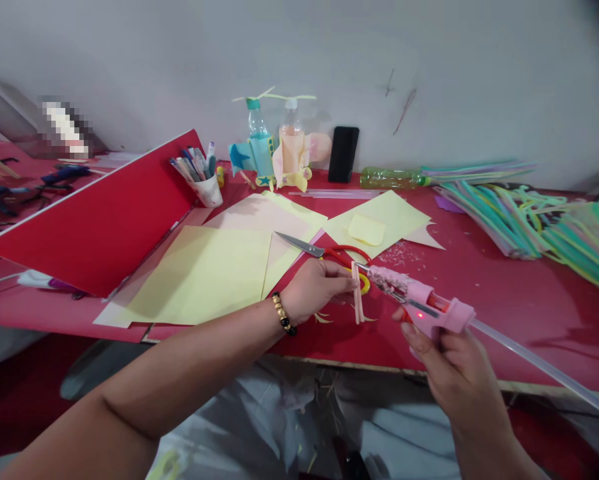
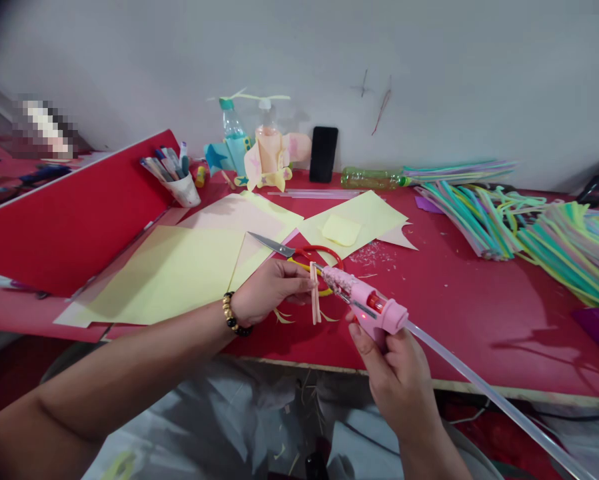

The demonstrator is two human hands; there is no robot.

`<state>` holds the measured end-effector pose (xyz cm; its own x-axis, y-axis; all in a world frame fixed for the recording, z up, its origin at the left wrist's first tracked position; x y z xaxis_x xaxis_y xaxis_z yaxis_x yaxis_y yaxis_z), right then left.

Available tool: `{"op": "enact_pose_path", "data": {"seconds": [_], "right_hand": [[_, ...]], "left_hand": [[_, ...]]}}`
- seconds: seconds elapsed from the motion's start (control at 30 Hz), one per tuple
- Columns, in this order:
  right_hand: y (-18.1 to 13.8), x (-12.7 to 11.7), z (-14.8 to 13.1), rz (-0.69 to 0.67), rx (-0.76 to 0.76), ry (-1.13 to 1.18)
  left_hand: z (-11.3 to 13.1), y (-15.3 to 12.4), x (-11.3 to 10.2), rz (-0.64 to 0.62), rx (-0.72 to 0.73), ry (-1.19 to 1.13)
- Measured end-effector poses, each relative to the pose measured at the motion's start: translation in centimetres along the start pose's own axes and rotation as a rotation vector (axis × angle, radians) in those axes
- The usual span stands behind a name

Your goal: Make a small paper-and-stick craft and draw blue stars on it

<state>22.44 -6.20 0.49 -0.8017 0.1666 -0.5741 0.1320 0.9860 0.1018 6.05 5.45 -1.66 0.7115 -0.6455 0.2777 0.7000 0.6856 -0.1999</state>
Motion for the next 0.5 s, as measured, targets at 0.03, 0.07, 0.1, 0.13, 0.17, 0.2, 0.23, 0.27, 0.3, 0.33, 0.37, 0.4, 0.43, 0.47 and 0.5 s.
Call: {"op": "enact_pose_path", "data": {"seconds": [0.03,0.07,0.1,0.13,0.17,0.2,0.23,0.27,0.3,0.33,0.37,0.4,0.43,0.47,0.5], "right_hand": [[0.01,-0.02,-0.03,0.004,-0.007,0.000],[0.01,-0.03,-0.05,0.007,-0.014,0.001],[0.02,-0.02,-0.07,0.008,-0.018,0.001],[0.03,-0.01,-0.07,0.009,-0.021,0.000],[0.02,-0.01,-0.05,0.011,-0.021,0.001],[0.01,0.00,-0.03,0.012,-0.021,0.002],[-0.01,0.02,-0.01,0.011,-0.023,0.005],[-0.05,0.04,0.03,0.008,-0.025,0.008],[-0.10,0.04,0.08,0.006,-0.026,0.011],[-0.15,0.05,0.14,0.003,-0.025,0.011],[-0.22,0.04,0.23,-0.001,-0.019,0.008],[-0.29,0.01,0.34,-0.001,-0.009,0.001],[-0.35,-0.03,0.45,0.000,0.003,-0.008],[-0.40,-0.07,0.55,-0.001,0.016,-0.018],[-0.43,-0.08,0.61,-0.006,0.025,-0.025]], "left_hand": [[-0.01,0.01,0.01,-0.003,0.003,0.003],[-0.03,0.03,0.01,-0.007,0.006,0.006],[-0.07,0.05,-0.01,-0.010,0.009,0.010],[-0.11,0.08,-0.04,-0.013,0.014,0.011],[-0.15,0.10,-0.07,-0.015,0.019,0.013],[-0.18,0.11,-0.11,-0.016,0.025,0.014],[-0.20,0.11,-0.14,-0.016,0.030,0.013],[-0.20,0.11,-0.15,-0.016,0.034,0.010],[-0.20,0.10,-0.14,-0.015,0.036,0.005],[-0.19,0.08,-0.13,-0.014,0.035,-0.001],[-0.19,0.07,-0.11,-0.008,0.030,-0.008],[-0.18,0.05,-0.11,0.000,0.024,-0.015],[-0.17,0.04,-0.09,0.008,0.017,-0.020],[-0.15,0.03,-0.08,0.015,0.012,-0.022],[-0.13,0.02,-0.07,0.019,0.009,-0.023]]}}
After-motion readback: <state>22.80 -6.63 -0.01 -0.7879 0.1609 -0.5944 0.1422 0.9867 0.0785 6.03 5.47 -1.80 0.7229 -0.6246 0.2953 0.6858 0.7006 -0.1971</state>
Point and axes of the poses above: each hand's wrist, its own y-axis towards the middle knuckle, its own x-axis out of the palm, z = x × y, the point moved 6 cm from there along y, towards the middle knuckle, and after that the axes turned 11 degrees about -z, right-handed, at the moved point
